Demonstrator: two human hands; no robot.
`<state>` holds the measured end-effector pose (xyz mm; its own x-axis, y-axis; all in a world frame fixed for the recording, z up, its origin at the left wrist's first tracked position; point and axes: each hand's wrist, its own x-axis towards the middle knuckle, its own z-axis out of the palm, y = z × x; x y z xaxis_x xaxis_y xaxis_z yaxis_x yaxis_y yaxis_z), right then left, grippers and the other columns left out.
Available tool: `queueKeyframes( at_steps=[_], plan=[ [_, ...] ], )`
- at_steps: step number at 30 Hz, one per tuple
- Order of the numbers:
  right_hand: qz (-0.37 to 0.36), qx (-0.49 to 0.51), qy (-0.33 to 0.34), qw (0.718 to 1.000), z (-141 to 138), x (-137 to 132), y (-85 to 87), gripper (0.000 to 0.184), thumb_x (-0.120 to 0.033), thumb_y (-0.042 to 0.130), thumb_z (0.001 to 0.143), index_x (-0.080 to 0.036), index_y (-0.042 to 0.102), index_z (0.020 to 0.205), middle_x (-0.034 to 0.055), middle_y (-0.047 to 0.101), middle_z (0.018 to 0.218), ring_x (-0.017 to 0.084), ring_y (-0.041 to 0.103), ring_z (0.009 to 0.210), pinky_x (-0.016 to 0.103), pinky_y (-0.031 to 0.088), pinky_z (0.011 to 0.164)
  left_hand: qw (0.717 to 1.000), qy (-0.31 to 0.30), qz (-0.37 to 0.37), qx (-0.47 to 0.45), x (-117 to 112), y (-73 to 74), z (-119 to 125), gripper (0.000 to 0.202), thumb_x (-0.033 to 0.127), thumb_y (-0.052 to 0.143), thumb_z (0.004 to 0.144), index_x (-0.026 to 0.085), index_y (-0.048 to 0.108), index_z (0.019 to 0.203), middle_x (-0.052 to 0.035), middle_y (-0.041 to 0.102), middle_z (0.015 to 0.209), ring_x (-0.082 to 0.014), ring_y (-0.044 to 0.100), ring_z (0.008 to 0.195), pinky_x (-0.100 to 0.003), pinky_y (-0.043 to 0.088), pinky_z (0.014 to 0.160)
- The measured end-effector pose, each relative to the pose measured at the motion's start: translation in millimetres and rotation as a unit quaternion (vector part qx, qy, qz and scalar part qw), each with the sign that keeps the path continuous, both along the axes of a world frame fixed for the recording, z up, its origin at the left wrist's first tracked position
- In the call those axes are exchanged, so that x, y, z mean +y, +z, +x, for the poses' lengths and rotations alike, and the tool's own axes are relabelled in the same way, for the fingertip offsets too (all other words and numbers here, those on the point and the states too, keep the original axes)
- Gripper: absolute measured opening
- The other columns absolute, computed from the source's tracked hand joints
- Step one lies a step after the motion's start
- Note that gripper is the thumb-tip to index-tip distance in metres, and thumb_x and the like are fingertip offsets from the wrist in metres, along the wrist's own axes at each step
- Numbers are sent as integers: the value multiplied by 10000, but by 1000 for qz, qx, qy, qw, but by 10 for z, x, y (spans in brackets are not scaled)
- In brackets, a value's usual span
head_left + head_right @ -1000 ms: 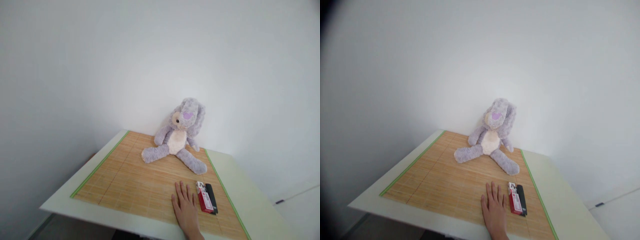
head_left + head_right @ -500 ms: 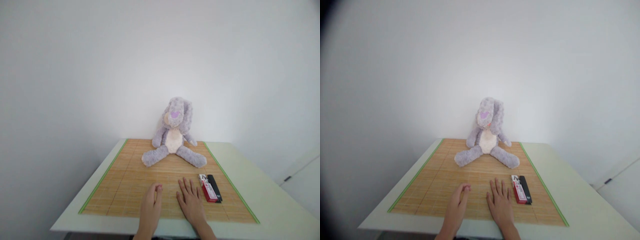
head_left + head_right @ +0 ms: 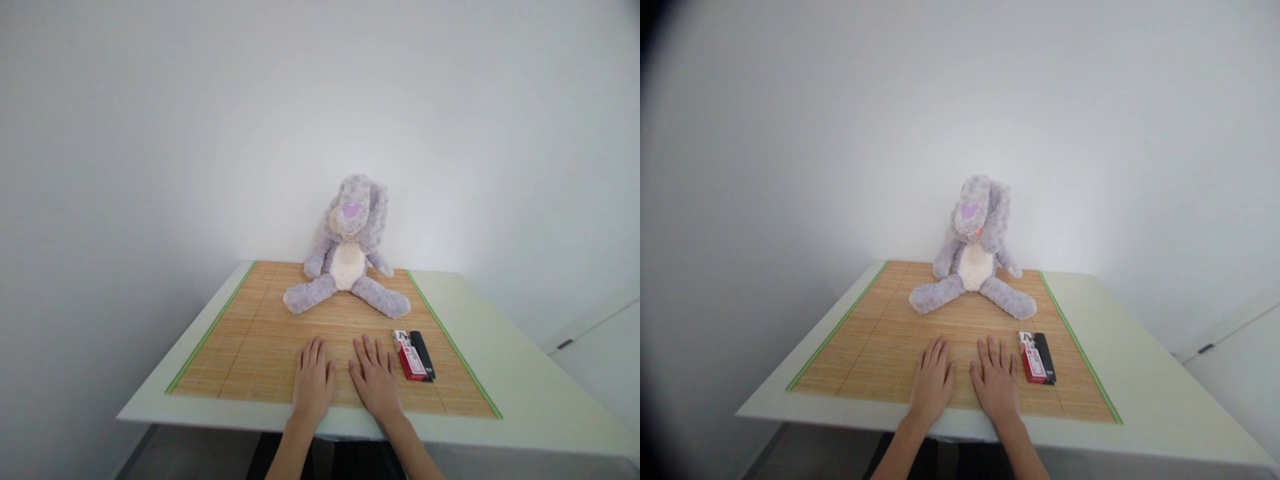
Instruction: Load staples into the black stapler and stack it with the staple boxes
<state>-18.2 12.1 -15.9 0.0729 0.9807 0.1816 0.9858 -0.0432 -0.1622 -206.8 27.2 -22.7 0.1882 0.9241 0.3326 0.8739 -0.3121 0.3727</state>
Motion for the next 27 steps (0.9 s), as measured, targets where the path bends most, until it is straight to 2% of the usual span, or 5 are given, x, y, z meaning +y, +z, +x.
queueKeyframes(
  at_steps=[4,8,15,27],
  plan=[
    [-5,-3,1,1000,1,-1,24,614,-533,320,1040,-367,261,1628,-26,193,1723,317,121,1602,598,88,1259,999,1,-8,42,147,59,96,537,392,349,1045,278,416,1566,-46,370,1663,-284,245,1565,-587,190,1275],
    [-2,-15,-4,1000,-10,-4,41,621,-556,316,1041,-361,263,1628,-10,197,1725,326,110,1603,605,66,1258,999,0,-11,49,266,70,209,600,541,375,1022,324,390,1581,-28,311,1691,-323,188,1580,-637,133,1266],
    [-7,-28,-29,999,-33,2,49,656,-600,326,1033,-350,245,1635,4,184,1728,346,54,1606,621,33,1255,996,22,-33,74,267,103,228,764,709,384,957,336,304,1619,-36,191,1728,-384,60,1596,-711,6,1235],
    [-10,-10,-30,999,-35,2,29,651,-575,346,1039,-341,235,1637,15,175,1731,347,65,1604,624,0,1253,999,22,-25,-21,158,140,177,699,587,498,952,324,379,1588,-65,269,1704,-404,56,1595,-719,-11,1230]
  ],
)
